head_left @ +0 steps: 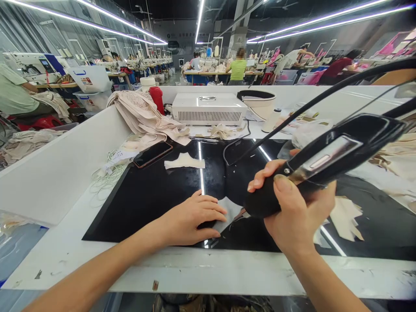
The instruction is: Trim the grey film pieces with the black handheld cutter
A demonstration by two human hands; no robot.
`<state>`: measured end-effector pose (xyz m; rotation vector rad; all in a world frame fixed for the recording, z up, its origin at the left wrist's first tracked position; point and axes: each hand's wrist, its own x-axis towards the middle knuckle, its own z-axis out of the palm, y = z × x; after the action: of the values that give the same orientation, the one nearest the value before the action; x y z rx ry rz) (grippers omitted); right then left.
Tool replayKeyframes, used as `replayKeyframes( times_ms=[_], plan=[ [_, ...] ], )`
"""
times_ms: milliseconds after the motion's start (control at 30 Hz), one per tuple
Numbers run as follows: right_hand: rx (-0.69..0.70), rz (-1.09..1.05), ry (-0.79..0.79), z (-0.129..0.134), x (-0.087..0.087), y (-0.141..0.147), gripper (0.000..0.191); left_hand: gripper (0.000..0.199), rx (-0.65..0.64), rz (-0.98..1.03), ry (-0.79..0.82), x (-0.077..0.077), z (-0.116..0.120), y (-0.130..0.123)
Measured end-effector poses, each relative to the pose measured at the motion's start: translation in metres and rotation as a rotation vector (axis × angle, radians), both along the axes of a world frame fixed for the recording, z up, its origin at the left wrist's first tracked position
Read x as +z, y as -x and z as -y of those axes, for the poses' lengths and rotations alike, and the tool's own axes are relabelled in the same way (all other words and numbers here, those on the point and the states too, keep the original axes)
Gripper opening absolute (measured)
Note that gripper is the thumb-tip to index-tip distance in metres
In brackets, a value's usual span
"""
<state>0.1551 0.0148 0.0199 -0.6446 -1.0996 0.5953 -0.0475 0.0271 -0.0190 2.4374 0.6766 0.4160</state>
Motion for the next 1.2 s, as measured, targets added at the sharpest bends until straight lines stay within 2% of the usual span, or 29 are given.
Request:
replayKeyframes(
  times_ms=[200, 433, 700, 933, 1067, 1200],
  plan=[
    [0.068, 0.009, 0.004, 0.009, -0.003, 0.010, 0.037, 0.034, 0.011, 0.003, 0.025, -0.001, 0.000, 0.000],
    [0.083, 0.019, 0.027, 0.009, -0.006, 0.011, 0.029, 0.035, 0.003, 0.006, 0.033, -0.001, -0.001, -0.001],
    [0.106, -0.035, 0.049, 0.020, -0.003, 0.021, 0.042, 0.038, -0.007, -0.006, 0.020, -0.002, -0.002, -0.001],
    [0.157, -0.031, 0.056, 0.021, -0.004, 0.022, 0.027, 0.037, -0.012, 0.031, 0.015, -0.001, -0.002, 0.000],
    [0.064, -0.030, 0.023, 0.015, 0.003, 0.009, 0.036, 0.018, 0.011, 0.072, -0.062, 0.001, -0.001, 0.001],
    [-0.079, -0.046, -0.038, 0.007, 0.009, -0.005, 0.027, 0.023, 0.024, 0.062, -0.136, -0.001, 0.003, -0.003]
  ],
)
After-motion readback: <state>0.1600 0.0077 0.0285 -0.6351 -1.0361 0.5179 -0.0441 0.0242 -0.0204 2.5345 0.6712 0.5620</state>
